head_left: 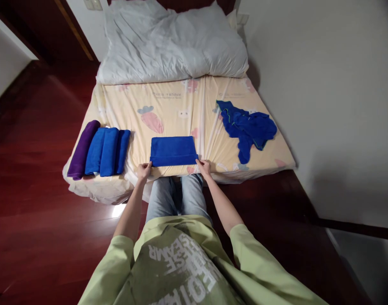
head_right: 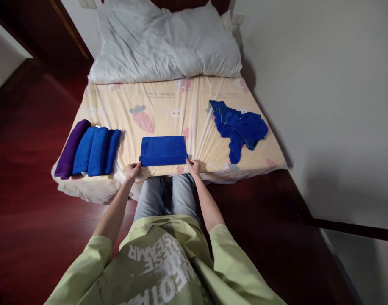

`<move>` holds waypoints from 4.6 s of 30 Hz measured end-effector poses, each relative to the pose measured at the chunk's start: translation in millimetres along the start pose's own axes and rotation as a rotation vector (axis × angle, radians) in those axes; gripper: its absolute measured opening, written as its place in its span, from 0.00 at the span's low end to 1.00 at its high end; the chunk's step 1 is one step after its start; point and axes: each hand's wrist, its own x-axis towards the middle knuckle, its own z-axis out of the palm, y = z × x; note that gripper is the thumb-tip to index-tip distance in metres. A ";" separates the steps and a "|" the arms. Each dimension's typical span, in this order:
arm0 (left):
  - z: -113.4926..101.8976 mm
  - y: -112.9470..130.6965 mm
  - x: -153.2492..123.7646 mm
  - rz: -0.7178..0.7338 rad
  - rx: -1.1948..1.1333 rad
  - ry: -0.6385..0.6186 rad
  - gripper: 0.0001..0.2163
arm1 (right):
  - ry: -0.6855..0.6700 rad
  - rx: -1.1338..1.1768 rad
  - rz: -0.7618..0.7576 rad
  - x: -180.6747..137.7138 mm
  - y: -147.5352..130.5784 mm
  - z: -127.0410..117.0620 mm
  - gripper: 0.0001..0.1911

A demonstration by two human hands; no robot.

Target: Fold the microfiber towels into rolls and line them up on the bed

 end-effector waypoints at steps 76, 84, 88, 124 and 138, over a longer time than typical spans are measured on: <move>-21.7 -17.0 -17.1 0.459 0.207 -0.121 0.18 | -0.204 0.015 -0.209 -4.8 -12.3 -14.0 0.08; -8.8 -17.6 -0.1 0.308 0.112 -0.042 0.20 | -0.125 -0.003 -0.077 7.4 -9.1 -4.4 0.21; -5.1 -20.6 4.7 0.253 0.078 -0.033 0.21 | -0.096 0.015 -0.012 9.8 -8.0 -0.3 0.23; 0.3 -1.4 4.6 -0.016 0.061 0.007 0.13 | -0.094 -0.003 0.094 7.9 -19.2 -6.1 0.18; 7.7 -3.6 4.1 -0.009 0.126 0.049 0.12 | -0.096 -0.095 0.050 8.1 -21.8 -3.9 0.16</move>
